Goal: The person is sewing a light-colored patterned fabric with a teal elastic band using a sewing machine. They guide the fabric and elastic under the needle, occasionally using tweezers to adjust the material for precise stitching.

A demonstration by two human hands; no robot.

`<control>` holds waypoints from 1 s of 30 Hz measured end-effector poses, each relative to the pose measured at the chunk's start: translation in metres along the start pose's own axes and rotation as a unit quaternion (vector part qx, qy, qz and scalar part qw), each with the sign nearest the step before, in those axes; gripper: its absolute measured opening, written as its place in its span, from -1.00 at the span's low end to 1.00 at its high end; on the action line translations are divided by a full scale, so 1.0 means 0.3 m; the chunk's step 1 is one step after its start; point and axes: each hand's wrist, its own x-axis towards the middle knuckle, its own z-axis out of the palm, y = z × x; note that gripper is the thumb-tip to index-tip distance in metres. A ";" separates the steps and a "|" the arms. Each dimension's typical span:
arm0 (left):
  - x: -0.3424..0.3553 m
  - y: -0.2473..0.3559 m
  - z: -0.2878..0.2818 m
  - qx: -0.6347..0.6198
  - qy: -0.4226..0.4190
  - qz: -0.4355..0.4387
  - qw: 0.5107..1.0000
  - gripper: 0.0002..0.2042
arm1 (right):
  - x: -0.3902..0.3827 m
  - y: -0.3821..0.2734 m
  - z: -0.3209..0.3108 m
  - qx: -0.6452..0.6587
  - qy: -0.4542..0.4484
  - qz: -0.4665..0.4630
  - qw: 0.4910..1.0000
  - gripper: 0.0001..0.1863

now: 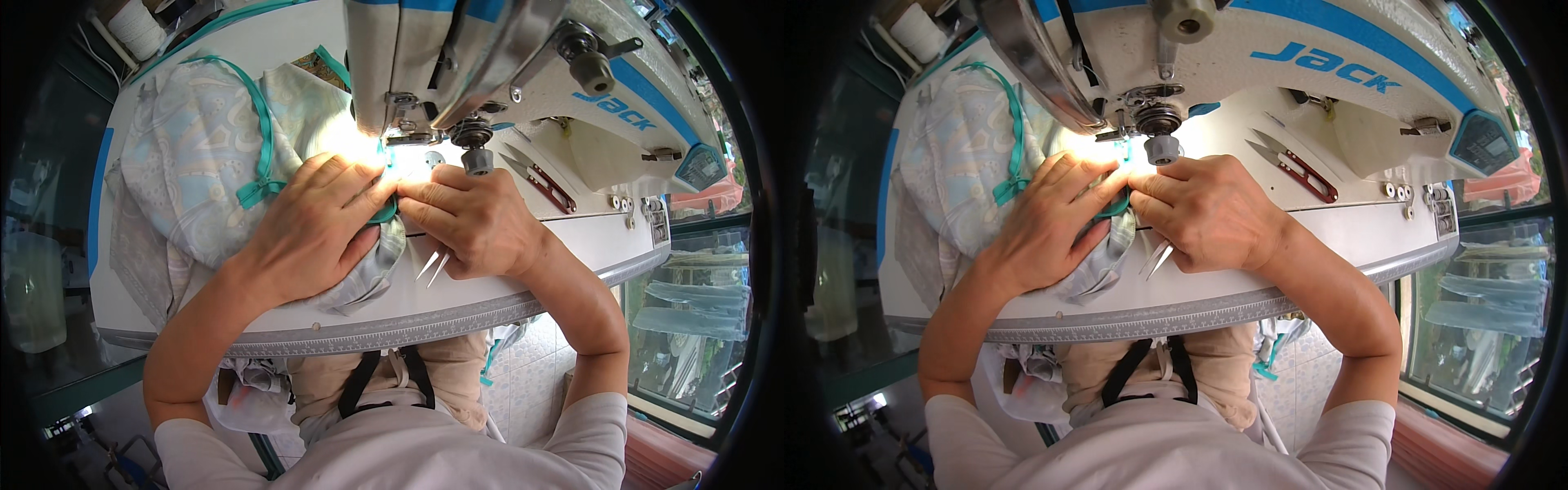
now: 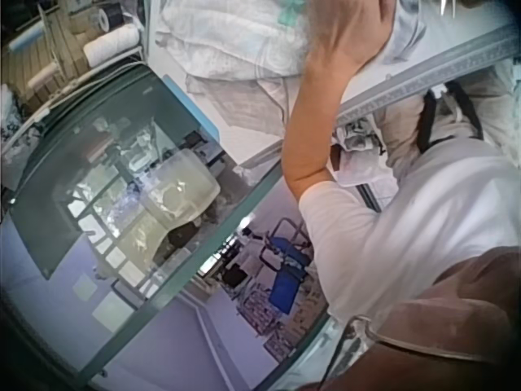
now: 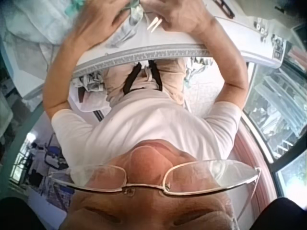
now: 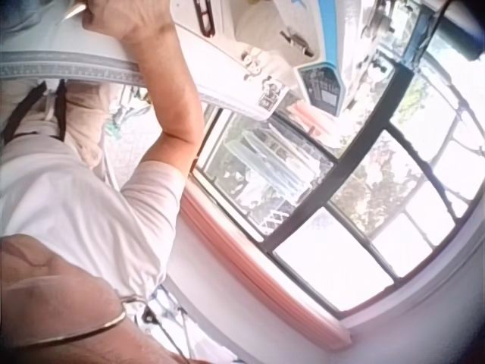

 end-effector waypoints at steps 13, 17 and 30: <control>-0.019 -0.018 -0.005 -0.029 0.010 0.004 1.000 -0.53 | -0.003 -0.006 -0.001 -0.006 -0.005 0.006 1.000 -0.44; -0.008 -0.025 0.004 -0.033 0.018 -0.003 0.999 -0.53 | 0.011 -0.003 -0.003 -0.019 0.011 0.013 1.000 -0.54; 0.013 -0.070 0.025 -0.023 0.046 0.009 0.999 -0.61 | -0.007 0.025 0.013 -0.053 -0.067 0.071 0.994 -0.38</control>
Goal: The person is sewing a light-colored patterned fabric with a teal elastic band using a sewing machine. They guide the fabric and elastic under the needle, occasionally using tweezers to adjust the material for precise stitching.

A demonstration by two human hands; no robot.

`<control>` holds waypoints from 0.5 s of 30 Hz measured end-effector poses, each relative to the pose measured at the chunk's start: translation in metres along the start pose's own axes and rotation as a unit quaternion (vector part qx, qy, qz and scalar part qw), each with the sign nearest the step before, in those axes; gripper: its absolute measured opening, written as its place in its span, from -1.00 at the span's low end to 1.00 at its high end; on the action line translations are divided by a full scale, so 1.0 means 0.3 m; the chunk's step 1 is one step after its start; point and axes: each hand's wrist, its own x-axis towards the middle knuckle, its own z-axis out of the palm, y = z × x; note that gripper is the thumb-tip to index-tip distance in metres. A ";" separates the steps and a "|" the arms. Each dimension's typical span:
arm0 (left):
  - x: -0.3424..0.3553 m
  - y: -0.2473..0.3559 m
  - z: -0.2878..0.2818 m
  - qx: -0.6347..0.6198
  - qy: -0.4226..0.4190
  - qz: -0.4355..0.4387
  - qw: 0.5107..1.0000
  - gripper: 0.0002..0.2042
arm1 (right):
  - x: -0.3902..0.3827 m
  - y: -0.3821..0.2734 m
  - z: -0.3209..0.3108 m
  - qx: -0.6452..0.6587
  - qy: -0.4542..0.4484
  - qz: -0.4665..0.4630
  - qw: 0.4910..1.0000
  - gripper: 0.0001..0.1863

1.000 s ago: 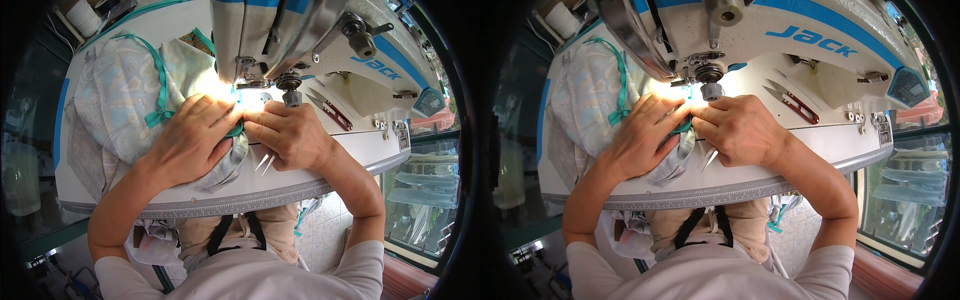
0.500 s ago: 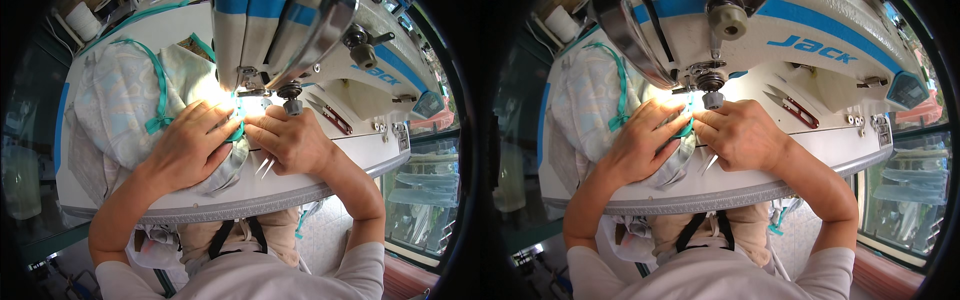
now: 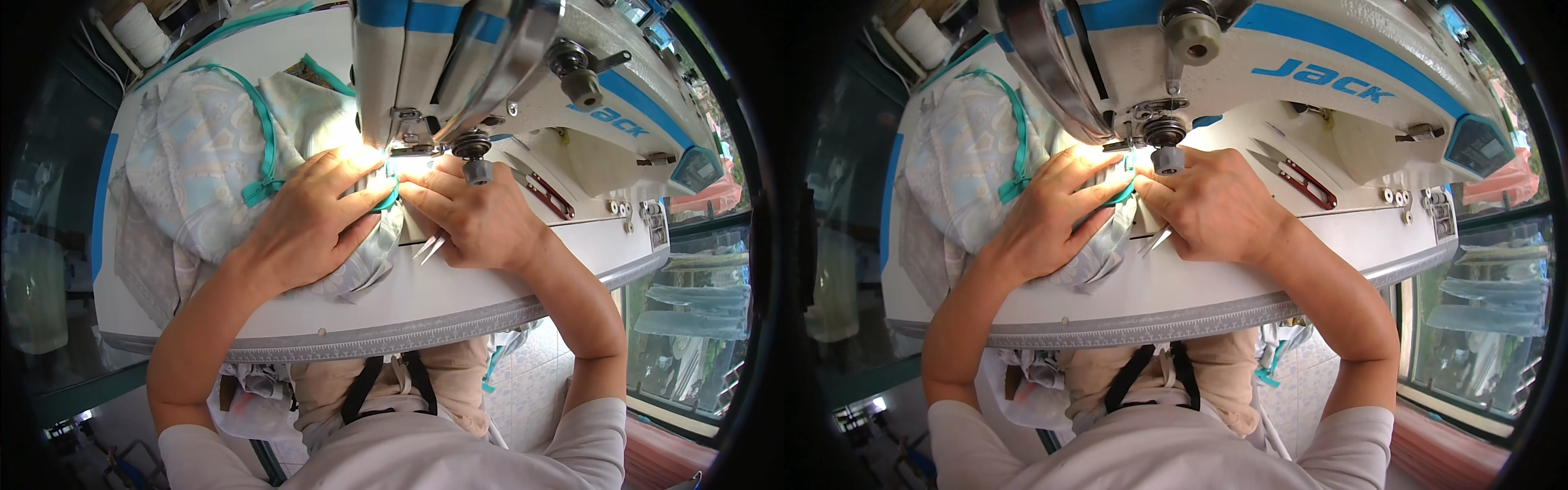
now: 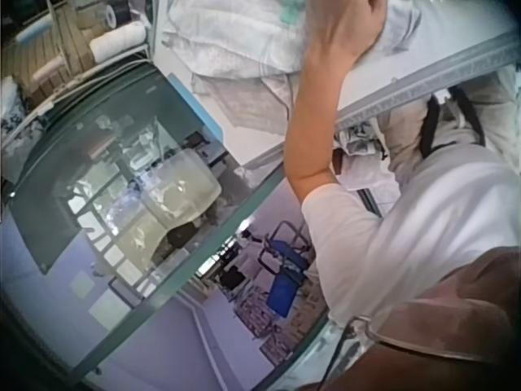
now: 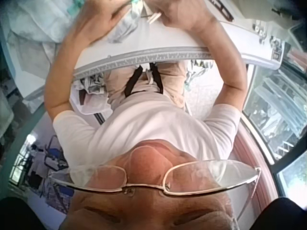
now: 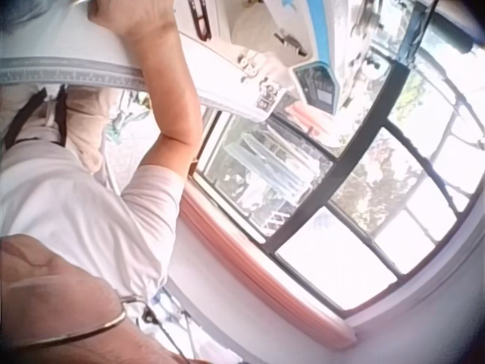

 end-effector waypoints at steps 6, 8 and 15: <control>0.002 0.002 -0.004 -0.008 -0.007 -0.019 1.000 -0.64 | -0.022 0.022 -0.060 0.039 0.174 0.073 0.981 -0.70; 0.000 0.003 -0.006 -0.008 -0.005 -0.019 1.000 -0.65 | -0.034 0.022 -0.083 0.002 0.204 0.149 0.968 -0.79; -0.001 0.001 0.003 0.004 0.000 -0.014 1.000 -0.64 | -0.253 0.060 -0.174 -0.039 0.150 0.298 0.942 -0.84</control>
